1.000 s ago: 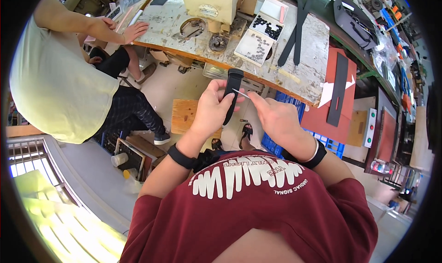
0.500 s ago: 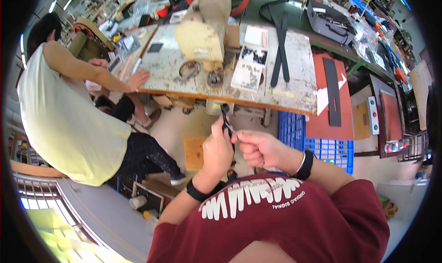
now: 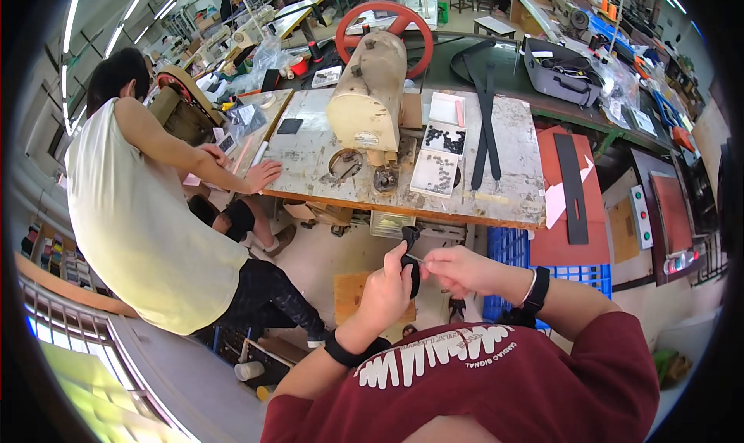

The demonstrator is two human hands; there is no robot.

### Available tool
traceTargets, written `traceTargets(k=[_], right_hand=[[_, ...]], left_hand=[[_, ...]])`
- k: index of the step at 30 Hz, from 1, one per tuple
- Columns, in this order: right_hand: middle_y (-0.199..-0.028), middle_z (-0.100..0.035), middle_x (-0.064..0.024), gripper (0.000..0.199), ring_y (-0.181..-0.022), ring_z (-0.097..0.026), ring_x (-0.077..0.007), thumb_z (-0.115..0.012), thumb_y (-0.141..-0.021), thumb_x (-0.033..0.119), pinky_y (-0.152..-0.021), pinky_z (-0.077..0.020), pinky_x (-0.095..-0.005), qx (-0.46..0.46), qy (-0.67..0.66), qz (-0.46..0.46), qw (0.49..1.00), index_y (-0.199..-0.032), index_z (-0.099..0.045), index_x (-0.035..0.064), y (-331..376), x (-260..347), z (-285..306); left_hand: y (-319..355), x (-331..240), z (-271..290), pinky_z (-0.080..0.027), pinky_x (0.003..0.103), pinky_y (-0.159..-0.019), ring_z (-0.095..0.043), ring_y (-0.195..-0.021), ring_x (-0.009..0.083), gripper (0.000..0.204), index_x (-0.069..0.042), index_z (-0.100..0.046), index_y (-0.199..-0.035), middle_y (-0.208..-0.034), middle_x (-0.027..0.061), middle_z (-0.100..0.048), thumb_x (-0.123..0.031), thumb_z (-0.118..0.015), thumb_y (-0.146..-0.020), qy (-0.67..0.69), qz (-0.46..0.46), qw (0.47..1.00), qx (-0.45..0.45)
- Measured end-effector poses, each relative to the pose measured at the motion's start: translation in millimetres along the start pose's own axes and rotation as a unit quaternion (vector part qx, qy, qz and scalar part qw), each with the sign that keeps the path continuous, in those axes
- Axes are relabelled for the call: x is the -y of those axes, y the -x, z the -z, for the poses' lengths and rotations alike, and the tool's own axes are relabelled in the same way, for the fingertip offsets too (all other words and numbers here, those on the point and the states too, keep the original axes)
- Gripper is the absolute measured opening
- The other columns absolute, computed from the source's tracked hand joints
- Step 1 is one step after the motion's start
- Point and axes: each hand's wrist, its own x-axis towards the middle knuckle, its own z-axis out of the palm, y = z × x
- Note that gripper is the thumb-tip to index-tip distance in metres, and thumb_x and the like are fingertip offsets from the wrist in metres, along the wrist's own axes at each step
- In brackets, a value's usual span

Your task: Attaching hardware and finishing leather straps by poking holes and making adjustments in a workshop setting.

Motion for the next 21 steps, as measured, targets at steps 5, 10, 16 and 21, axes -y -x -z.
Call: traceTargets(k=[5, 10, 16, 21], right_hand=[[-0.06, -0.055, -0.0075, 0.018, -0.045, -0.052, -0.0236, -0.044, -0.088, 0.024, -0.042, -0.0401, -0.0335, -0.118, 0.272, 0.114, 0.948, -0.086, -0.049, 0.0061, -1.4, 12.0, -17.7], [-0.056, -0.049, -0.0001, 0.018, -0.04, -0.044, -0.016, -0.044, -0.089, 0.023, -0.038, -0.0362, -0.0289, -0.1, 0.205, 0.133, 0.964, -0.086, -0.048, 0.0063, -9.2, 6.0, -12.6], [-0.052, -0.038, 0.0053, 0.017, -0.037, -0.033, -0.0091, -0.043, -0.09, 0.023, -0.036, -0.0284, -0.0241, 0.011, -0.042, 0.055, 0.998, -0.086, -0.047, 0.0075, -2.8, 10.5, -7.5], [-0.049, -0.026, 0.0072, 0.015, -0.038, -0.022, -0.0046, -0.042, -0.091, 0.023, -0.036, -0.0189, -0.0207, 0.13, -0.302, -0.033, 0.944, -0.086, -0.046, 0.0091, -2.4, 9.7, -12.7]], left_hand=[[3.5, 6.9, -6.3, -0.045, 0.037, -0.049, -0.057, -0.056, 0.032, 0.04, 0.004, -0.036, -0.116, -0.067, 0.0179, -0.056, 0.0, -0.052, -0.079, 0.006, 0.02, 0.999, -0.024], [-10.6, 5.2, 0.3, -0.044, 0.037, -0.048, -0.057, -0.055, 0.0305, 0.041, 0.002, -0.036, -0.117, -0.065, 0.0158, -0.056, 0.0, -0.053, -0.079, -0.001, -0.039, 0.997, -0.074], [-6.3, 0.6, 1.4, -0.045, 0.037, -0.048, -0.056, -0.053, 0.0302, 0.041, 0.006, -0.037, -0.116, -0.065, 0.0166, -0.055, -0.001, -0.053, -0.079, -0.073, -0.005, 0.997, -0.024], [-6.4, 1.3, 8.0, -0.046, 0.04, -0.05, -0.057, -0.056, 0.0341, 0.041, 0.003, -0.038, -0.116, -0.075, 0.019, -0.058, -0.001, -0.055, -0.078, -0.038, -0.076, 0.995, -0.049]])
